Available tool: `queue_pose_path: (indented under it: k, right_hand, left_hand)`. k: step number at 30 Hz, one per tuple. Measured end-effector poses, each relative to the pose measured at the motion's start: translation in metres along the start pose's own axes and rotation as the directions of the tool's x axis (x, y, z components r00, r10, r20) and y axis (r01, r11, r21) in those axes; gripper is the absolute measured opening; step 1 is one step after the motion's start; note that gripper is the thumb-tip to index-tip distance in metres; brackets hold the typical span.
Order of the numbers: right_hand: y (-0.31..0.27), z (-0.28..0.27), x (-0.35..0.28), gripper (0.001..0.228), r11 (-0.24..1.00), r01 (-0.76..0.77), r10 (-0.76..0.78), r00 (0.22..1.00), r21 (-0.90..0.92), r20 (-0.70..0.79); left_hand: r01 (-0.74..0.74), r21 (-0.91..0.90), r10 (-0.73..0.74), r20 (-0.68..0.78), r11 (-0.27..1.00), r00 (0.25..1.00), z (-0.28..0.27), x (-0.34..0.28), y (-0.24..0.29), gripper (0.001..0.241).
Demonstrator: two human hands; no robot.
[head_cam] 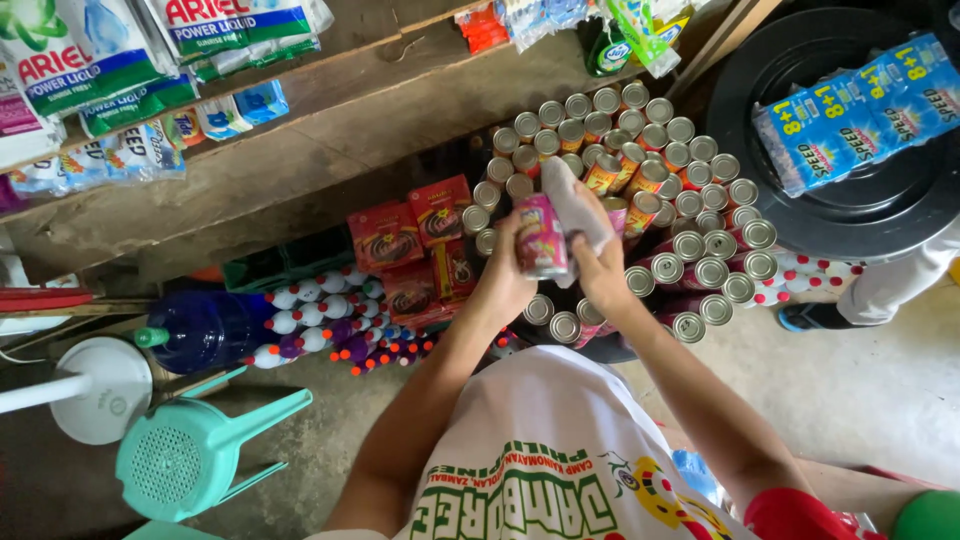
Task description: The recorder is wiping canned goods with a cloth and organizing them onto store shelves.
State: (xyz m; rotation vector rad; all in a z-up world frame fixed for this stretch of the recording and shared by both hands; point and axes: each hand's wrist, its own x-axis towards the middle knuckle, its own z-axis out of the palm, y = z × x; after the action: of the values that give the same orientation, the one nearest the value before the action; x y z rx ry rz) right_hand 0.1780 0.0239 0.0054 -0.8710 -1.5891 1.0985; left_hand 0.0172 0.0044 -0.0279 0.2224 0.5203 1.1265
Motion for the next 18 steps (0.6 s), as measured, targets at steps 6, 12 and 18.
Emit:
queue_pose_path:
  k: [6,12,18]
  right_hand:
    - [0.016,0.012,-0.043,0.07,0.99,0.031,-0.024,0.998,-0.137,0.052]
    - [-0.034,0.025,-0.031,0.067,0.708,0.347,-0.264,0.938,-0.615,0.225]
    - [-0.039,0.012,-0.026,0.069,0.798,0.12,-0.115,0.992,-0.591,0.047]
  left_hand:
    - [-0.025,-0.153,0.0,-0.16,0.988,0.987,-0.006,0.012,0.007,0.061]
    - [0.089,-0.126,-0.078,0.088,0.988,0.993,0.004,0.002,0.013,0.093]
    - [0.025,-0.276,-0.059,-0.117,0.961,0.991,-0.009,0.019,0.007,0.077]
